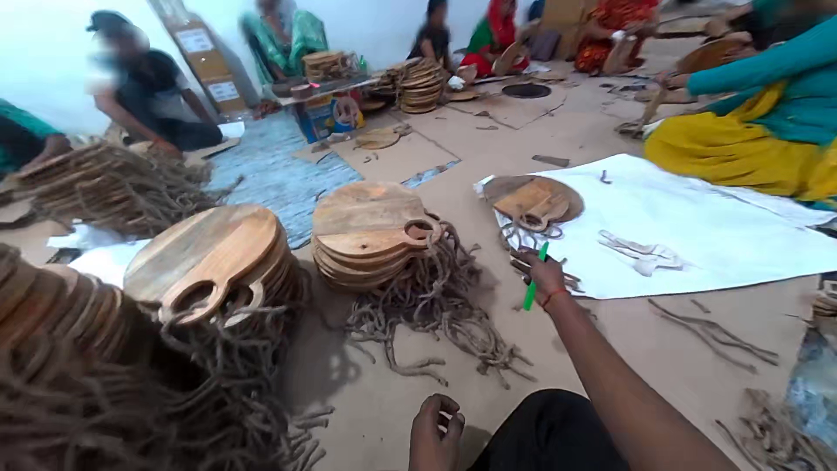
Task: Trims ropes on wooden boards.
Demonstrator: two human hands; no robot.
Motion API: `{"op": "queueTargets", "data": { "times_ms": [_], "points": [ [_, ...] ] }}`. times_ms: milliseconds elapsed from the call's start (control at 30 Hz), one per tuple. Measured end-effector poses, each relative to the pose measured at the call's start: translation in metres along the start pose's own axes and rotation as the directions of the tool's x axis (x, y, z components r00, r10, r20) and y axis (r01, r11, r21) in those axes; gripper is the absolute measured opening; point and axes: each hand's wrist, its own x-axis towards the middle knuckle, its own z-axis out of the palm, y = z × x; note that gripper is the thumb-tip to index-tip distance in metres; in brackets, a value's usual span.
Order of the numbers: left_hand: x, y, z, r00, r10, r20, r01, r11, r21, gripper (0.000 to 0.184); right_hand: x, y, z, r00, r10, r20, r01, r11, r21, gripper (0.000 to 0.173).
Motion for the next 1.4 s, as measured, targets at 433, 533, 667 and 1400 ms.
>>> {"op": "queueTargets", "data": {
  "times_ms": [433,533,667,1400],
  "points": [
    [0.016,-0.005,-0.001,0.999,0.006,0.042,-0.009,0.998,0.068,0.025,-0.034,-0.082,0.164,0.962,-0.154,0.224,0.268,0.666,-0.696,0.054],
    [0.026,-0.003,-0.01,0.989,0.006,-0.146,-0.032,0.983,-0.178,0.025,-0.044,-0.083,0.156,0.956,-0.103,0.275,0.277,0.623,-0.731,0.057],
    [0.034,0.016,-0.037,0.951,-0.145,-0.274,-0.077,0.744,-0.664,0.039,-0.11,-0.042,0.106,0.93,-0.149,0.335,0.318,0.785,-0.532,0.058],
    [-0.025,0.067,-0.011,0.852,-0.421,-0.312,-0.178,0.327,-0.928,0.035,-0.233,0.118,0.008,0.551,0.349,0.758,-0.459,0.885,-0.074,0.065]
  ]
}}
